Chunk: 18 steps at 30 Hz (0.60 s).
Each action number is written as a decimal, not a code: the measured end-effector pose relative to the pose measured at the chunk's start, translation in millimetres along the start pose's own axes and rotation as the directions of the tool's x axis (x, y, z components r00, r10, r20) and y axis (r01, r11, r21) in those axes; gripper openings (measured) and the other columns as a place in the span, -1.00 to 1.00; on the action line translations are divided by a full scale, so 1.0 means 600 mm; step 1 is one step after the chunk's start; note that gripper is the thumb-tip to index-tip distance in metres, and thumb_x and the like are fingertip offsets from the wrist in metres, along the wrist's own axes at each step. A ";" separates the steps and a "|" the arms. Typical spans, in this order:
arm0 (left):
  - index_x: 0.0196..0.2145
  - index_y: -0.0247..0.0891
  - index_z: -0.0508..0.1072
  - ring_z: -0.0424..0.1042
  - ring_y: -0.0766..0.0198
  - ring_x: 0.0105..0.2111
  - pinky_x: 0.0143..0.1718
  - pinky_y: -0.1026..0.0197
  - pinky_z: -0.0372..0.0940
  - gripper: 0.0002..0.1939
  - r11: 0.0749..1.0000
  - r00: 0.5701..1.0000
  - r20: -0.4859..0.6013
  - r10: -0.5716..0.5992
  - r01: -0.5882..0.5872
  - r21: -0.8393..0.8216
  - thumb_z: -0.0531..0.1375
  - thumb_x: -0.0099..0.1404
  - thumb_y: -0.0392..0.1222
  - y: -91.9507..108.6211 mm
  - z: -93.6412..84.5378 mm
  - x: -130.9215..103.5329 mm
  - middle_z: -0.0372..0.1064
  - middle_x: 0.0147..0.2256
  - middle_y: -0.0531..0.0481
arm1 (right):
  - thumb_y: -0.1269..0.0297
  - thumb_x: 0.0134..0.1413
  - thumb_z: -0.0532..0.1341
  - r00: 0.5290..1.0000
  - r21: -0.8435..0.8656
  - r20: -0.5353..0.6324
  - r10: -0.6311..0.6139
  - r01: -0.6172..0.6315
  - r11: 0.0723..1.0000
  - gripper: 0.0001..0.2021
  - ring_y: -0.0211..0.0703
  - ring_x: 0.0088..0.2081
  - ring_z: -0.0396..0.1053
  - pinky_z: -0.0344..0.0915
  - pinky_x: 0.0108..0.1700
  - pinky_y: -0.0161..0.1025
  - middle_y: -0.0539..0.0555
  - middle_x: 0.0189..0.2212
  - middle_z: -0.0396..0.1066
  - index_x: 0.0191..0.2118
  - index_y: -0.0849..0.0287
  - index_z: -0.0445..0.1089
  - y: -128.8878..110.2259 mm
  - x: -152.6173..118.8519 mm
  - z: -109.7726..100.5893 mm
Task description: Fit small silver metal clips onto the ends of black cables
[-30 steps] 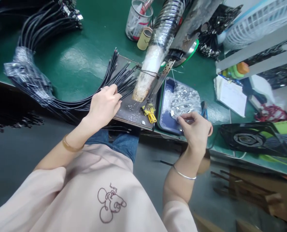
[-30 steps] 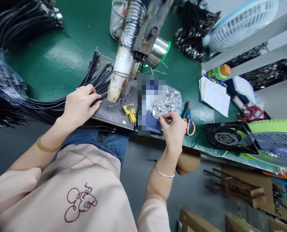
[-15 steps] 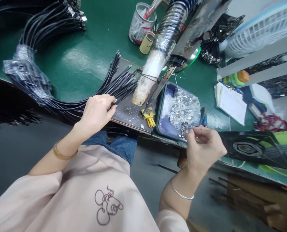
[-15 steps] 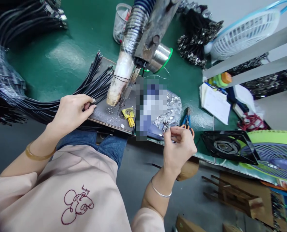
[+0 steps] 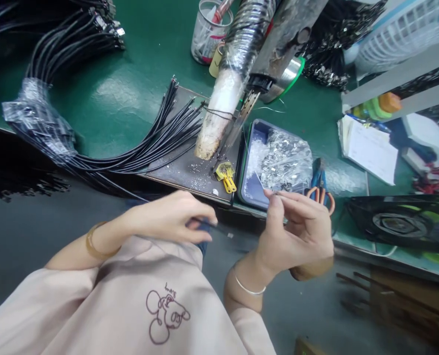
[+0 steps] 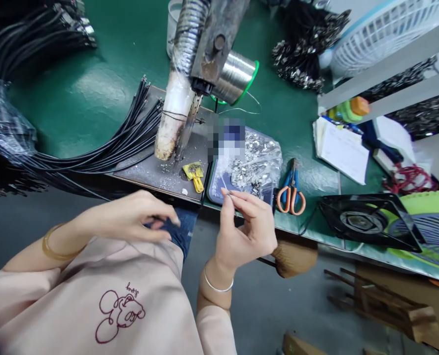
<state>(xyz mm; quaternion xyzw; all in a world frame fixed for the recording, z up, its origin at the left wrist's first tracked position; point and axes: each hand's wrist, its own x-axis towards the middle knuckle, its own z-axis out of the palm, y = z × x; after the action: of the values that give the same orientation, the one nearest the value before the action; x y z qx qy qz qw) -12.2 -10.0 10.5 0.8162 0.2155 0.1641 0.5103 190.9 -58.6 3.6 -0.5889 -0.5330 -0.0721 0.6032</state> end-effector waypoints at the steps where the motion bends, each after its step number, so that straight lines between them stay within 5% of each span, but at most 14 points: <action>1: -0.28 -0.30 0.60 0.24 0.45 -0.58 -0.47 0.38 0.13 -0.92 0.996 0.996 0.070 0.047 -0.041 -0.083 0.31 0.25 -0.31 -0.001 0.010 0.006 0.36 -0.57 0.16 | 0.41 0.10 0.40 1.000 0.025 0.022 0.005 -0.005 1.000 -0.93 -0.20 -0.34 0.58 0.54 -0.33 -0.24 -0.01 -0.36 0.54 -0.33 0.14 0.51 -0.004 -0.003 0.004; 2: -0.32 -0.30 0.61 0.25 0.45 -0.58 -0.47 0.38 0.15 -0.92 0.988 0.996 0.071 0.062 -0.051 -0.148 0.27 0.26 -0.34 -0.004 0.019 0.011 0.39 -0.56 0.14 | 0.41 0.13 0.37 0.998 0.054 0.058 0.023 -0.026 0.998 -0.95 -0.19 -0.33 0.58 0.54 -0.31 -0.23 0.00 -0.35 0.55 -0.32 0.14 0.51 -0.008 -0.007 0.007; 4: -0.37 -0.31 0.60 0.28 0.41 -0.56 -0.48 0.36 0.16 -0.85 0.981 0.988 -0.146 -0.042 0.013 -0.194 0.21 0.30 -0.34 -0.013 0.034 0.019 0.46 -0.54 0.07 | 0.40 0.17 0.34 0.985 0.103 0.154 0.075 -0.091 0.991 -0.95 -0.18 -0.30 0.59 0.56 -0.29 -0.22 0.01 -0.32 0.55 -0.30 0.12 0.51 -0.015 -0.015 0.011; 7: -0.39 -0.32 0.59 0.35 0.35 -0.52 -0.45 0.32 0.23 -0.82 0.968 0.799 -0.556 -0.228 0.125 -0.217 0.19 0.29 -0.27 -0.028 0.039 0.022 0.52 -0.48 -0.01 | 0.41 0.19 0.33 0.953 0.103 0.283 0.104 -0.138 0.985 -0.93 -0.17 -0.27 0.59 0.57 -0.24 -0.20 0.01 -0.30 0.56 -0.28 0.08 0.51 -0.019 -0.030 0.013; 9: -0.38 -0.33 0.57 0.37 0.34 -0.51 -0.45 0.32 0.27 -0.85 0.947 0.714 -0.638 -0.290 0.117 -0.299 0.22 0.26 -0.24 -0.031 0.035 0.019 0.51 -0.48 -0.01 | 0.41 0.19 0.33 0.943 0.078 0.324 0.073 -0.103 0.992 -0.92 -0.18 -0.27 0.58 0.57 -0.24 -0.19 0.01 -0.30 0.57 -0.28 0.07 0.51 -0.019 -0.039 0.017; 13: -0.43 -0.33 0.52 0.30 0.41 -0.60 -0.54 0.36 0.23 -0.90 0.871 0.755 -0.558 -0.346 0.036 -0.490 0.26 0.20 -0.24 -0.027 0.025 0.015 0.39 -0.58 0.07 | 0.43 0.18 0.32 0.944 0.094 0.330 0.001 -0.034 0.995 -0.90 -0.18 -0.26 0.58 0.58 -0.25 -0.20 -0.01 -0.29 0.57 -0.26 0.05 0.51 -0.020 -0.049 0.030; 18: -0.42 -0.32 0.51 0.29 0.43 -0.60 -0.55 0.37 0.23 -0.90 0.806 0.794 -0.476 -0.378 0.029 -0.591 0.29 0.19 -0.23 -0.025 0.024 0.015 0.35 -0.59 0.10 | 0.45 0.20 0.30 0.948 0.186 0.315 0.048 -0.112 0.976 -0.89 -0.17 -0.23 0.59 0.58 -0.21 -0.18 0.00 -0.25 0.57 -0.24 0.06 0.49 -0.024 -0.050 0.040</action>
<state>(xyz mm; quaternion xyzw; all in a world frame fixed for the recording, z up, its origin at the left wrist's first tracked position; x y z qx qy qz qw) -0.2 -10.8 -8.7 0.5139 0.3924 0.3981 0.6507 154.6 -60.4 -15.3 -0.5501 -0.6008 0.0999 0.5714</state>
